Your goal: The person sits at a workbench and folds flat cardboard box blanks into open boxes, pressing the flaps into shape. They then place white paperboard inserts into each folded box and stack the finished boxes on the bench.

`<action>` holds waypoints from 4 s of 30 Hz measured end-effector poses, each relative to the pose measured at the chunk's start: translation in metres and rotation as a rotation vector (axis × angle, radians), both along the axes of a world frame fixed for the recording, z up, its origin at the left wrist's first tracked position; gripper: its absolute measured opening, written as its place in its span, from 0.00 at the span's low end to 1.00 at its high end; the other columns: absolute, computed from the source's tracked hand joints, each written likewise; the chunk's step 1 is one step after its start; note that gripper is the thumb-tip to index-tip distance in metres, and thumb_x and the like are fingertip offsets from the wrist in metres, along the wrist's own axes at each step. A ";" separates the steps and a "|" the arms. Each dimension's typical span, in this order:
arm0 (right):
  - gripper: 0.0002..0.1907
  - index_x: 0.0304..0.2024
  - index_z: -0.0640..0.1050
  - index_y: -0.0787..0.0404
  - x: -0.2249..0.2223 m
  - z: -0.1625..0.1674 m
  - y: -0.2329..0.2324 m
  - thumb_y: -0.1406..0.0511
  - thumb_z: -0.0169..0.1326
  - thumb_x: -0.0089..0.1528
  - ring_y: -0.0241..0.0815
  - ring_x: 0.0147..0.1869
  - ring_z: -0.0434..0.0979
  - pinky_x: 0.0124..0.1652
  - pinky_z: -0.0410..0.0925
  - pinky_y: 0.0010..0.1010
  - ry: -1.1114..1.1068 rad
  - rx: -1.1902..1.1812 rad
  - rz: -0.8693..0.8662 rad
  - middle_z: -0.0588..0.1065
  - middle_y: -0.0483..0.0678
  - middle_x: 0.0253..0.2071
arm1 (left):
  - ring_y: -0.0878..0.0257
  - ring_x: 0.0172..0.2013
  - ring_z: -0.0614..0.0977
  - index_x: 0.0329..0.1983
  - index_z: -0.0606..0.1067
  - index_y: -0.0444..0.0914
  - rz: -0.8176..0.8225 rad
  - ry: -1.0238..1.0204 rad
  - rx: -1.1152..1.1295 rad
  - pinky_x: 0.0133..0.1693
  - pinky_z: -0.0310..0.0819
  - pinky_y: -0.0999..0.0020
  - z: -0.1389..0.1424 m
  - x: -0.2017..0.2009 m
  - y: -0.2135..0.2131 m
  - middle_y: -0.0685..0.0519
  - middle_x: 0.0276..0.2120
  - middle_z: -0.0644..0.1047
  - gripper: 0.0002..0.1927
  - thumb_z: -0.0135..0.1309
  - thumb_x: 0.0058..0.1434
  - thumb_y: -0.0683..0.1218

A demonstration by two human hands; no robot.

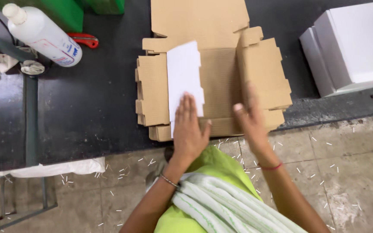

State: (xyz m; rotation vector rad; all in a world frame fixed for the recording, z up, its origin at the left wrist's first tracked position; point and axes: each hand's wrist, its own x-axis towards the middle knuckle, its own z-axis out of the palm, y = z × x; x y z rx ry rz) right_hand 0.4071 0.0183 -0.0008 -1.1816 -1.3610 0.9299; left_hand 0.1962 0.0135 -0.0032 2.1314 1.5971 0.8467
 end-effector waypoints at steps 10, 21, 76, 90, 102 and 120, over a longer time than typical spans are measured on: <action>0.35 0.74 0.61 0.56 -0.054 -0.039 0.017 0.48 0.43 0.69 0.56 0.82 0.38 0.69 0.33 0.55 -0.887 -0.146 0.145 0.45 0.61 0.79 | 0.47 0.75 0.46 0.74 0.49 0.27 -0.099 0.393 -0.202 0.71 0.34 0.49 0.000 0.001 0.012 0.35 0.75 0.46 0.48 0.54 0.59 0.57; 0.19 0.48 0.73 0.62 0.010 -0.023 0.149 0.52 0.52 0.71 0.33 0.38 0.68 0.37 0.66 0.29 0.403 -0.338 -0.197 0.69 0.41 0.37 | 0.47 0.59 0.73 0.72 0.59 0.34 0.416 -0.596 -0.363 0.59 0.66 0.55 -0.047 -0.057 0.178 0.41 0.60 0.72 0.40 0.43 0.69 0.67; 0.29 0.60 0.73 0.61 0.044 -0.007 0.171 0.48 0.34 0.75 0.40 0.61 0.72 0.60 0.65 0.33 -0.040 -0.158 0.086 0.74 0.47 0.58 | 0.63 0.47 0.78 0.60 0.73 0.39 -0.067 -0.963 -0.493 0.52 0.73 0.64 -0.009 -0.133 0.228 0.52 0.48 0.78 0.30 0.36 0.73 0.65; 0.19 0.55 0.73 0.61 -0.017 -0.001 -0.095 0.55 0.50 0.69 0.51 0.61 0.71 0.61 0.66 0.39 -0.435 0.160 -0.135 0.72 0.52 0.55 | 0.44 0.59 0.75 0.62 0.68 0.32 -0.241 -0.317 0.134 0.60 0.67 0.51 0.021 -0.117 -0.072 0.39 0.57 0.74 0.26 0.52 0.69 0.54; 0.25 0.60 0.73 0.59 -0.049 0.054 -0.089 0.54 0.57 0.66 0.53 0.58 0.72 0.56 0.63 0.45 -0.947 0.128 -0.004 0.74 0.52 0.51 | 0.50 0.58 0.77 0.66 0.71 0.41 -0.201 -0.064 0.118 0.58 0.71 0.57 0.034 -0.100 -0.068 0.49 0.59 0.74 0.25 0.57 0.68 0.50; 0.46 0.73 0.58 0.44 -0.105 0.067 -0.083 0.37 0.52 0.58 0.72 0.48 0.75 0.43 0.73 0.49 -1.630 -0.038 0.322 0.70 0.68 0.54 | 0.45 0.50 0.78 0.62 0.65 0.38 -0.101 -0.014 0.143 0.46 0.74 0.54 0.045 -0.069 -0.009 0.44 0.54 0.70 0.34 0.66 0.56 0.52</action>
